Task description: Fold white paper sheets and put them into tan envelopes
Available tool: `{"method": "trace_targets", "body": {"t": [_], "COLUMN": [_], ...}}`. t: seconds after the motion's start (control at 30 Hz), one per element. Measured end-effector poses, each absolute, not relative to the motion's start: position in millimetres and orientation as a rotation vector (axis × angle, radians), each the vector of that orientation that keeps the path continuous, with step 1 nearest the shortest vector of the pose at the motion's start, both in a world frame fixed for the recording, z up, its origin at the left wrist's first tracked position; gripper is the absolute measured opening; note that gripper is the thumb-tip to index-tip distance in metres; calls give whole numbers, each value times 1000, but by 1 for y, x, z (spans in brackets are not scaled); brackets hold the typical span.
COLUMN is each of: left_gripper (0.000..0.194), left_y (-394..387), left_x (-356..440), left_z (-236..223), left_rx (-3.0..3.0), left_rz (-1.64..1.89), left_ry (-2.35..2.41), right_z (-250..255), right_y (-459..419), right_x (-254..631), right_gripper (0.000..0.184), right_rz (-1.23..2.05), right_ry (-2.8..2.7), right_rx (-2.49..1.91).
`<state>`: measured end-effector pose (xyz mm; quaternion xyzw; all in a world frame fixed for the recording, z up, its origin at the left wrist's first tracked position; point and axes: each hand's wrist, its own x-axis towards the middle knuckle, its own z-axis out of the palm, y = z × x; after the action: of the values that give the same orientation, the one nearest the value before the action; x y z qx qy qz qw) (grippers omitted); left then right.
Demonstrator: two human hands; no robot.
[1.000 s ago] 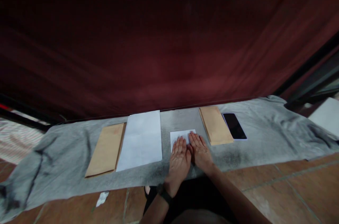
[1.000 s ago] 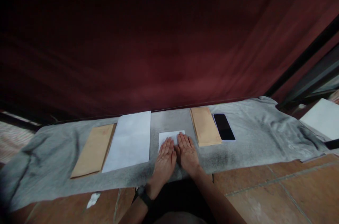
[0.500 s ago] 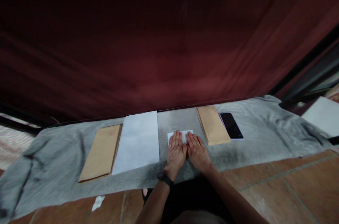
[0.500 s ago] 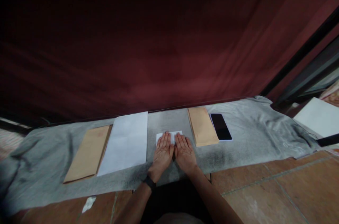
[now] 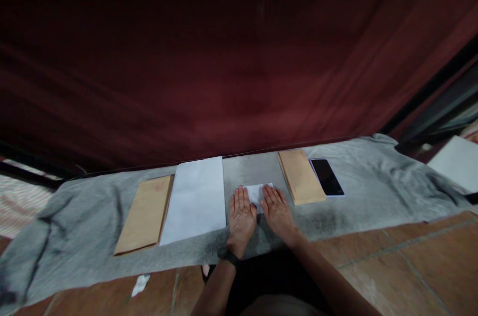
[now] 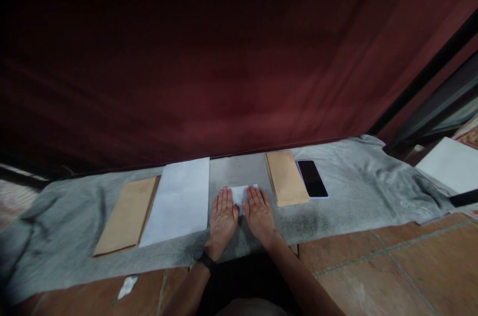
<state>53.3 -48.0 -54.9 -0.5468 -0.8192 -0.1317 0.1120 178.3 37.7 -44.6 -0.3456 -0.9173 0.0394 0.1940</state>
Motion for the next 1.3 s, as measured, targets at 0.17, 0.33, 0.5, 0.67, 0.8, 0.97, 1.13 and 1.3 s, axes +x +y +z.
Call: {"method": "trace_targets", "body": {"t": [0.17,0.33,0.5,0.67,0.8,0.97,1.13,1.3], "left_gripper": [61,63,59,60,62,61,64,64], "left_y": [-47,-48,-48,-48,-47,-46,-48,-53], "left_x": [52,52,54,55,55,57,58,59], "left_z": [-58,-59,-53,-51,-52,-51,-54,-55], "left_rx": [-1611,-1606,-1616,-1596,-1570,-1540,-1497,-1398], "left_rz": [-390,-387,-370,-395,-413,-435,-472,-530], "left_ry": [-2384,-2399,-2410,-2428,-2434,-2444,-2477,-2518], "right_z": [-40,-49,-55,-60,-64,-64,-61,-60], "right_y": [36,35,42,47,47,46,46,44], "right_x": [154,151,166,176,179,182,183,182], "right_gripper": [48,49,50,51,53,53,53,54], "right_rz": [190,169,101,26,-12,-62,-78,-54], "right_ry": [-2655,-2643,-2595,-2541,-2497,-2458,-2462,-2454], "right_rx": [-788,-797,-823,-915,-970,-1028,-1035,-1040]}}
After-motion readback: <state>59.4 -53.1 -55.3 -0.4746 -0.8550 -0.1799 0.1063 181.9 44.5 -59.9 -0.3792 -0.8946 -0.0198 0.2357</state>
